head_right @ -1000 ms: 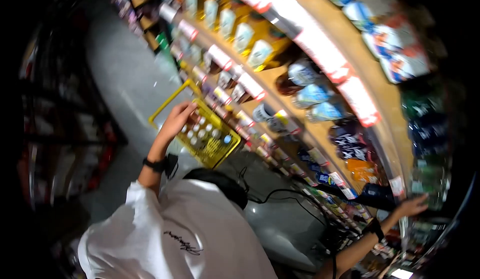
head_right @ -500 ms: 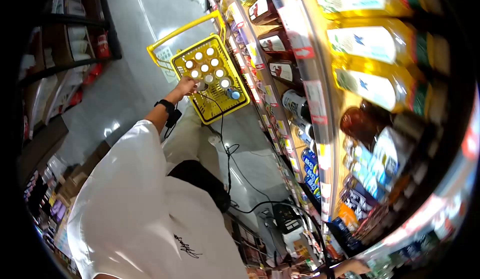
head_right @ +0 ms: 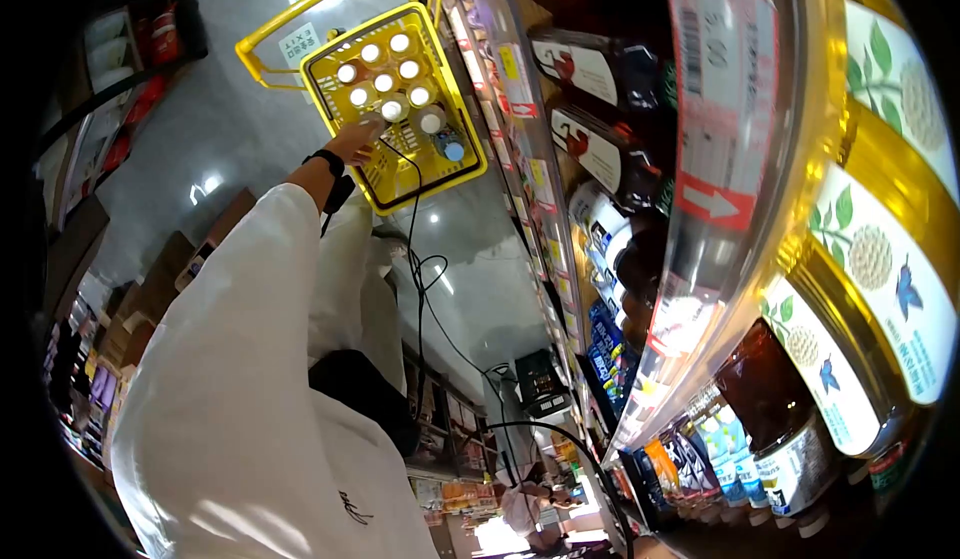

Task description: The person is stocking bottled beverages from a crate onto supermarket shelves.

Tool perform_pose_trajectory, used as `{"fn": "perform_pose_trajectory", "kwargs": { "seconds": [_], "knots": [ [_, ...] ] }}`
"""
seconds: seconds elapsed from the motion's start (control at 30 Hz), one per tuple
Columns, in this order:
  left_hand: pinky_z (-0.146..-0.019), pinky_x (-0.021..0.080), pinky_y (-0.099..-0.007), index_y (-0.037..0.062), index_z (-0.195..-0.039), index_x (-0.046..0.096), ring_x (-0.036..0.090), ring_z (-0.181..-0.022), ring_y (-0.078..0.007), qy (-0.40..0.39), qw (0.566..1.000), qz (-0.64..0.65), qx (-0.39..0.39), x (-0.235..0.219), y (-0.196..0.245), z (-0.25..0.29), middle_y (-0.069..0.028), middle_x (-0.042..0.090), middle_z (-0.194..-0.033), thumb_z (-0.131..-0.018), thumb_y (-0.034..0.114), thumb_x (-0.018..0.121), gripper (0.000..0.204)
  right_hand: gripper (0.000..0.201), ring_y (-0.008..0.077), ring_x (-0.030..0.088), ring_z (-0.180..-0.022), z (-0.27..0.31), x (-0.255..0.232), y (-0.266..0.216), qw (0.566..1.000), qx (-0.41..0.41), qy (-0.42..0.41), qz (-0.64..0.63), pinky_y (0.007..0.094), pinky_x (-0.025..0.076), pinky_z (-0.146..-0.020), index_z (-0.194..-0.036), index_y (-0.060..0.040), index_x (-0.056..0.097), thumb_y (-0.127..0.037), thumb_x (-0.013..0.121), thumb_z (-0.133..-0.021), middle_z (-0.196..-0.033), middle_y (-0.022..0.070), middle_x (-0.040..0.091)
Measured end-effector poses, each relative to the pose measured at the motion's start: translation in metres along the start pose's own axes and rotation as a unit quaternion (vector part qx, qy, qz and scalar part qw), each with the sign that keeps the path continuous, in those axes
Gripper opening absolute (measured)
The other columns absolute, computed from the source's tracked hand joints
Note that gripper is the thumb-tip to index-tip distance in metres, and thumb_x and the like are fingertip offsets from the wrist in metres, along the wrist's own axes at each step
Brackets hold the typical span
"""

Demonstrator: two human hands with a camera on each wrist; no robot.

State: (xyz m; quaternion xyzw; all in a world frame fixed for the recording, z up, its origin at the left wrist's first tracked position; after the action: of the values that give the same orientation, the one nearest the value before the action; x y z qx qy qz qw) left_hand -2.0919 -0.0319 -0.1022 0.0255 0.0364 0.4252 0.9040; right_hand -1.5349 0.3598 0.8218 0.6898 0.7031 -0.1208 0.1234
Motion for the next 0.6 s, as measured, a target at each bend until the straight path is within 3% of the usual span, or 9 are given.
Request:
{"fn": "perform_pose_trajectory", "kwargs": {
  "seconds": [0.07, 0.1, 0.2, 0.3, 0.4, 0.47, 0.53, 0.6],
  "knots": [
    [-0.066, 0.059, -0.0406, 0.0096, -0.138, 0.053, 0.072, -0.084, -0.027, -0.003, 1.0, -0.012, 0.028, 0.004, 0.002, -0.006, -0.0167, 0.07, -0.106, -0.094, 0.061, 0.056, 0.068, 0.047, 0.0387, 0.063, -0.091, 0.0, -0.005, 0.004, 1.0, 0.017, 0.009, 0.001, 0.0527, 0.052, -0.082, -0.128, 0.0064, 0.058, -0.034, 0.05, -0.105, -0.117, 0.0267, 0.065],
    [-0.047, 0.051, -0.0369, 0.0156, -0.135, 0.054, 0.072, -0.063, -0.0276, -0.004, 0.998, 0.039, 0.05, 0.01, -0.009, -0.021, -0.0178, 0.072, -0.09, -0.095, 0.062, 0.052, 0.061, 0.047, 0.0384, 0.063, -0.091, 0.001, -0.008, 0.008, 0.999, 0.029, 0.014, -0.002, 0.0526, 0.053, -0.082, -0.127, 0.0064, 0.058, -0.034, 0.05, -0.105, -0.117, 0.0266, 0.065],
    [-0.05, 0.056, -0.0369, 0.0029, -0.132, 0.054, 0.073, -0.064, -0.0273, -0.031, 0.991, 0.131, 0.029, 0.014, -0.033, -0.028, -0.0195, 0.073, -0.091, -0.098, 0.059, 0.053, 0.066, 0.047, 0.0373, 0.063, -0.091, 0.004, -0.01, 0.021, 0.998, 0.066, 0.017, -0.018, 0.0521, 0.053, -0.082, -0.126, 0.0066, 0.059, -0.035, 0.051, -0.105, -0.116, 0.0261, 0.066],
    [-0.062, 0.061, -0.0367, -0.0103, -0.112, 0.06, 0.074, -0.068, -0.0278, -0.071, 0.989, 0.099, 0.081, -0.003, -0.036, 0.02, -0.0191, 0.074, -0.084, -0.095, 0.054, 0.064, 0.067, 0.047, 0.0361, 0.063, -0.09, 0.011, -0.015, 0.045, 0.992, 0.117, 0.023, -0.033, 0.0516, 0.053, -0.082, -0.125, 0.0068, 0.06, -0.035, 0.051, -0.105, -0.115, 0.0256, 0.066],
    [-0.069, 0.061, -0.0354, -0.0086, -0.112, 0.062, 0.076, -0.076, -0.0252, -0.076, 0.994, 0.049, 0.069, -0.024, -0.044, 0.046, -0.0179, 0.075, -0.086, -0.093, 0.058, 0.064, 0.069, 0.047, 0.035, 0.063, -0.089, 0.015, -0.016, 0.07, 0.982, 0.181, 0.031, -0.047, 0.0512, 0.053, -0.081, -0.124, 0.007, 0.061, -0.035, 0.052, -0.105, -0.114, 0.0251, 0.067],
    [-0.072, 0.061, -0.0354, -0.0076, -0.112, 0.062, 0.076, -0.077, -0.024, -0.135, 0.985, 0.015, 0.102, -0.035, -0.04, 0.07, -0.017, 0.076, -0.089, -0.092, 0.06, 0.063, 0.071, 0.047, 0.0343, 0.063, -0.089, 0.016, -0.015, 0.089, 0.972, 0.225, 0.034, -0.056, 0.0508, 0.053, -0.081, -0.123, 0.0071, 0.061, -0.036, 0.052, -0.105, -0.113, 0.0247, 0.067],
    [-0.074, 0.061, -0.0352, -0.0067, -0.113, 0.063, 0.076, -0.078, -0.0238, -0.136, 0.987, -0.039, 0.079, -0.04, -0.029, 0.101, -0.0169, 0.076, -0.094, -0.09, 0.061, 0.063, 0.071, 0.042, 0.0255, 0.061, -0.085, 0.012, -0.018, 0.116, 0.968, 0.178, 0.135, -0.117, 0.0466, 0.053, -0.078, -0.105, 0.0083, 0.068, -0.033, 0.062, -0.101, -0.098, 0.0199, 0.07],
    [-0.074, 0.061, -0.0353, -0.0048, -0.112, 0.064, 0.075, -0.077, -0.0235, -0.111, 0.984, -0.112, 0.077, -0.048, -0.021, 0.136, -0.0175, 0.075, -0.097, -0.088, 0.06, 0.064, 0.07, 0.035, 0.0245, 0.062, -0.085, 0.031, -0.028, 0.068, 0.952, 0.19, 0.16, -0.18, 0.0442, 0.053, -0.074, -0.099, 0.0082, 0.068, -0.027, 0.069, -0.098, -0.095, 0.0185, 0.069]
  ]
}}
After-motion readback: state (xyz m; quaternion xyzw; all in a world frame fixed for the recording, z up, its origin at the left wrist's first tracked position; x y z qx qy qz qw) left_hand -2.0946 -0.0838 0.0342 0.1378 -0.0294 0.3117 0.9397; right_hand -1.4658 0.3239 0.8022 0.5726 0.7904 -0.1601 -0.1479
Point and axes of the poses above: each hand's wrist, its own z-axis away from the middle knuckle, its own x-axis out of the palm, y = z × x, the point moved 9 cm from there along -z, towards the middle knuckle
